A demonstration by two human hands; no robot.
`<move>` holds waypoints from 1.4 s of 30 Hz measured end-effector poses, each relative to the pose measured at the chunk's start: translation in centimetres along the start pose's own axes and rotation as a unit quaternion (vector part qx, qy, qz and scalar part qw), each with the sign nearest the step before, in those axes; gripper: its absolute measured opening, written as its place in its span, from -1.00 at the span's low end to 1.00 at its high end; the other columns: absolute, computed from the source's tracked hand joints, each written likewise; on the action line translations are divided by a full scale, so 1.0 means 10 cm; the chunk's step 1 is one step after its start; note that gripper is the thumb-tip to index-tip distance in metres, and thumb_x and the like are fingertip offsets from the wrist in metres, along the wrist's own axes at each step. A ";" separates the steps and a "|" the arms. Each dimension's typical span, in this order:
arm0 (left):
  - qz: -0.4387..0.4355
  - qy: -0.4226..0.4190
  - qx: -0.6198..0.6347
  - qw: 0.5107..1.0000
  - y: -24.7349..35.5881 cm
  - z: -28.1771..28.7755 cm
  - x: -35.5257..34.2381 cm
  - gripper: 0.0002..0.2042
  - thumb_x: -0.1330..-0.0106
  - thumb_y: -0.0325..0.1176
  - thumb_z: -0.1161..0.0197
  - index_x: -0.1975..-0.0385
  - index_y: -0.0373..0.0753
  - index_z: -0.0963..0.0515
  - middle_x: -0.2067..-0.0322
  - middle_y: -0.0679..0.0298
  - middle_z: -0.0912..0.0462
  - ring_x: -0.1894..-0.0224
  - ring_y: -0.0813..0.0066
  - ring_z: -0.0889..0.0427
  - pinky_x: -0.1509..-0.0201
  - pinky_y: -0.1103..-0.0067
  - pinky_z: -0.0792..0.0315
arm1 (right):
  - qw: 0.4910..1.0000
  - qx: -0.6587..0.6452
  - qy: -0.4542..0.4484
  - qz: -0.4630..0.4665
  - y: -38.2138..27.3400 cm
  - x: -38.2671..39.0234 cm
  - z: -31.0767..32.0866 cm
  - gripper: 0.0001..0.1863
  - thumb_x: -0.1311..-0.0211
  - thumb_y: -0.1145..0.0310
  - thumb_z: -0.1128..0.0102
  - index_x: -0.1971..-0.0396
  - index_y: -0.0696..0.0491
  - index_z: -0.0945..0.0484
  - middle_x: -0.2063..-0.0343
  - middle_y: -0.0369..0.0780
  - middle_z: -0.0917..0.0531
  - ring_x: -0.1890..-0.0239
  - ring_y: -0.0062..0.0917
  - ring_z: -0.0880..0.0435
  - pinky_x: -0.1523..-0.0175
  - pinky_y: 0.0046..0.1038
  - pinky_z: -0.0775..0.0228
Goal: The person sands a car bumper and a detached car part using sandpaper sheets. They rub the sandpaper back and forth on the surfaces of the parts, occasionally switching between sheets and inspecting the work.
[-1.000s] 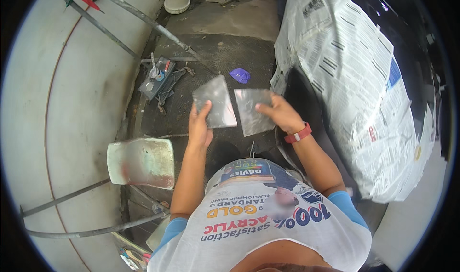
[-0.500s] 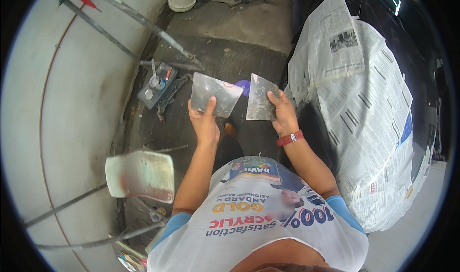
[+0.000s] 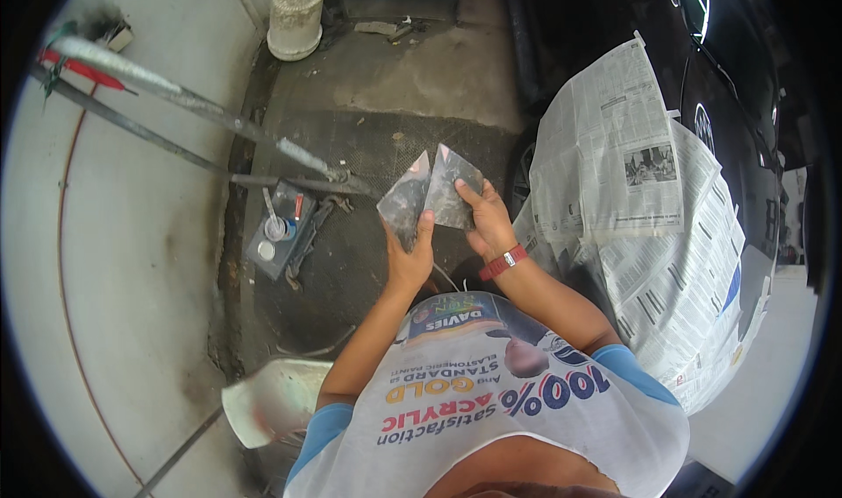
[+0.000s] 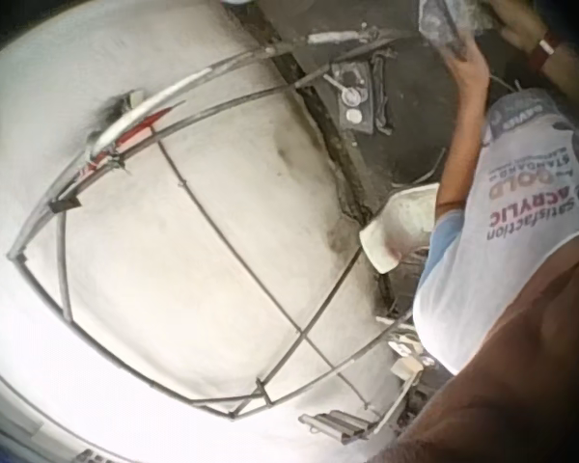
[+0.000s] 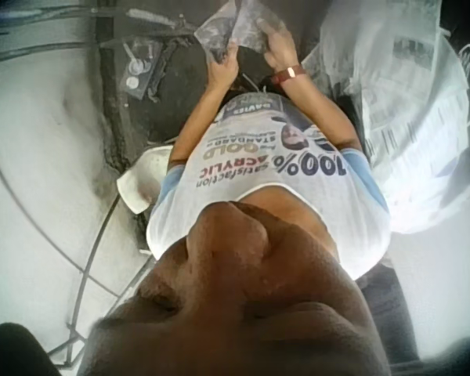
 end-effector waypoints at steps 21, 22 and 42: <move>0.071 -0.089 -0.129 0.985 0.15 -0.86 -2.84 -0.13 -0.46 -0.20 -0.33 -0.50 -0.49 0.11 -0.31 -0.22 -0.42 -0.35 0.02 -0.47 -0.45 0.32 -0.30 | 0.931 0.277 -0.224 0.079 -1.60 -2.91 -1.15 -0.57 -0.33 0.46 -0.37 -0.15 0.16 -0.47 0.06 -0.21 -0.71 0.01 -0.57 -0.68 -0.12 -0.45 -0.53; 0.088 -0.102 -0.137 0.981 0.15 -1.01 -3.01 -0.14 -0.46 -0.21 -0.34 -0.51 -0.47 0.10 -0.32 -0.20 -0.42 -0.37 0.04 -0.45 -0.47 0.32 -0.28 | 0.920 0.301 -0.232 0.094 -1.78 -3.09 -1.15 -0.58 -0.32 0.46 -0.37 -0.13 0.17 -0.48 0.08 -0.21 -0.72 0.02 -0.57 -0.69 -0.11 -0.45 -0.53; 0.123 0.163 0.262 0.943 -0.10 -0.69 -5.61 -0.44 -0.36 -0.44 -0.45 -0.32 -0.34 -0.39 -0.24 0.03 -0.55 -0.24 0.32 -0.56 -0.36 0.38 -0.45 | 0.839 0.280 -0.454 -0.106 -2.18 -5.34 -2.86 -0.50 -0.47 0.38 -0.30 -0.33 0.10 -0.39 -0.15 -0.23 -0.64 -0.18 -0.58 -0.58 -0.36 -0.44 -0.36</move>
Point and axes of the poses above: each hand's wrist, its own x-axis away from the middle knuckle, its own z-axis out of the back of the hand, y = z × x, the point moved 5 cm from there along -x, towards the middle knuckle
